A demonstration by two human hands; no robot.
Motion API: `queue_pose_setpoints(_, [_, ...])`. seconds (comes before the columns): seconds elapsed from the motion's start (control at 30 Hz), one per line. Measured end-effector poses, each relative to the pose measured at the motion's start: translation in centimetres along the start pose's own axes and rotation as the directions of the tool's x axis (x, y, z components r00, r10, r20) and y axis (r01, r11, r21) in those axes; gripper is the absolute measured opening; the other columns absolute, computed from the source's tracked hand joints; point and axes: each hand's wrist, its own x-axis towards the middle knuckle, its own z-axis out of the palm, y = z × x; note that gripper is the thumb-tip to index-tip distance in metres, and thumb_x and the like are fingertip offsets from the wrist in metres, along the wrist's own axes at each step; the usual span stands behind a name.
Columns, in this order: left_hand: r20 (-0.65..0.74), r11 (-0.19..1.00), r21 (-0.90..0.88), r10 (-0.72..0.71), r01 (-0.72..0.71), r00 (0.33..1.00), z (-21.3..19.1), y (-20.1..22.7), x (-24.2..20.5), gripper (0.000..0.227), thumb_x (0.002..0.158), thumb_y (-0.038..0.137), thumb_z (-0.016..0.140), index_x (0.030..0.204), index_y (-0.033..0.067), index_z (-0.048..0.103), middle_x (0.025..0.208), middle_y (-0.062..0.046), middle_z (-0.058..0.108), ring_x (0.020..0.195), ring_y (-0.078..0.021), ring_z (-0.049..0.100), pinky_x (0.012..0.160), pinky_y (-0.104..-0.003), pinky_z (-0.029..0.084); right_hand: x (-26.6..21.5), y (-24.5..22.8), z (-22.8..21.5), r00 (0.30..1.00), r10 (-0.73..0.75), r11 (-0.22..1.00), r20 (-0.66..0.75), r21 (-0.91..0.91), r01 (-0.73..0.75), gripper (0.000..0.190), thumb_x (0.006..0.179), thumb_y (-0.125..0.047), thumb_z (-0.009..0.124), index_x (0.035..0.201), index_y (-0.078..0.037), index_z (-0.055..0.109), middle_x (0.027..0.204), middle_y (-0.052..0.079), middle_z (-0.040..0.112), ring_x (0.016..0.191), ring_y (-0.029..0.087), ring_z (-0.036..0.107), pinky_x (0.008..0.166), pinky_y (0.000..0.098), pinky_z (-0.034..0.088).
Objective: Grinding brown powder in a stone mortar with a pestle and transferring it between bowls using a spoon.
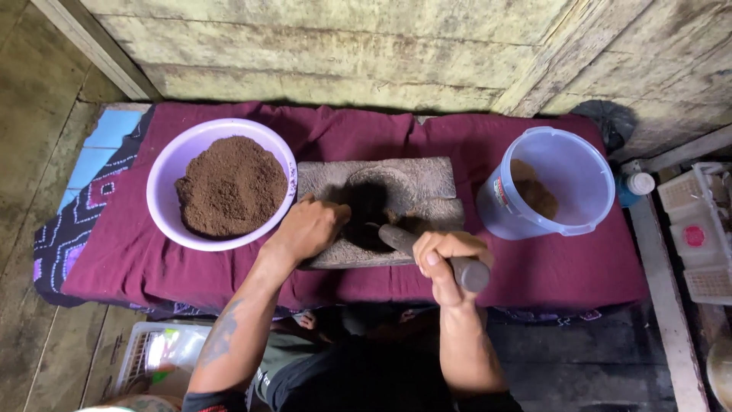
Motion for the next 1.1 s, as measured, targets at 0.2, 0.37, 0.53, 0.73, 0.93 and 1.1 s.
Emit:
queue_pose_setpoints(0.2, [-0.084,0.996,-0.045,0.069,-0.073,0.994,-4.4,-0.1,-3.3,0.023,0.094,0.031,0.052,0.097,0.0216,0.073,0.079,-0.007,0.078,0.074,-0.0338,0.078,0.089,-0.045,0.055,-2.1,3.5,0.1,0.999,0.011,0.994,0.043,-0.109,-0.006,0.038,0.088,0.004,0.061,0.054,-0.006,0.048,0.044,0.009,0.049,0.034,0.024,0.049,0.037,0.0295,0.043])
queue_pose_setpoints(0.37, [-0.175,0.996,0.091,0.010,0.006,0.985,-2.3,-0.6,-3.0,0.029,0.098,0.024,0.045,0.111,0.0216,0.071,0.083,-0.003,0.078,0.079,-0.0262,0.078,0.092,-0.041,0.052,-2.6,6.2,0.8,0.996,-0.084,0.993,0.022,-0.079,0.086,0.041,0.092,0.003,0.062,0.055,-0.006,0.047,0.045,0.011,0.049,0.034,0.027,0.049,0.038,0.0317,0.044])
queue_pose_setpoints(0.53, [-0.190,0.990,0.142,0.006,0.021,0.982,1.7,-1.8,-0.7,0.036,0.097,0.020,0.042,0.121,0.0238,0.069,0.087,-0.002,0.078,0.081,-0.0257,0.077,0.094,-0.042,0.050,-4.6,7.6,-0.1,0.991,-0.132,0.990,-0.021,-0.050,0.131,0.041,0.091,0.004,0.063,0.055,-0.006,0.046,0.044,0.010,0.048,0.034,0.025,0.047,0.037,0.0313,0.042])
queue_pose_setpoints(0.73, [-0.045,0.996,0.076,-0.037,0.040,0.998,4.7,-1.6,0.8,0.042,0.095,0.017,0.039,0.117,0.0248,0.074,0.087,-0.008,0.078,0.081,-0.0361,0.077,0.103,-0.049,0.047,-2.2,4.4,-0.3,0.992,-0.107,0.994,-0.066,0.020,0.108,0.040,0.089,0.004,0.060,0.055,-0.006,0.044,0.041,0.006,0.044,0.033,0.018,0.046,0.037,0.0282,0.041])
queue_pose_setpoints(0.93, [0.054,0.999,0.033,-0.032,0.030,0.998,0.9,0.5,-0.2,0.037,0.092,0.019,0.044,0.104,0.0230,0.078,0.081,-0.011,0.078,0.080,-0.0384,0.078,0.103,-0.048,0.048,1.5,-0.4,0.8,0.999,0.016,0.999,-0.043,0.043,-0.014,0.039,0.089,0.001,0.060,0.054,-0.007,0.044,0.041,0.005,0.043,0.034,0.015,0.045,0.037,0.0253,0.039])
queue_pose_setpoints(1.1, [0.111,0.998,-0.008,-0.063,0.064,0.992,-2.1,1.3,-1.3,0.036,0.093,0.021,0.045,0.097,0.0130,0.079,0.082,-0.015,0.078,0.082,-0.0398,0.078,0.105,-0.046,0.049,1.2,1.0,0.9,0.997,0.070,0.997,-0.030,0.023,-0.069,0.040,0.087,0.003,0.061,0.052,-0.006,0.046,0.040,0.006,0.043,0.033,0.016,0.045,0.037,0.0254,0.039])
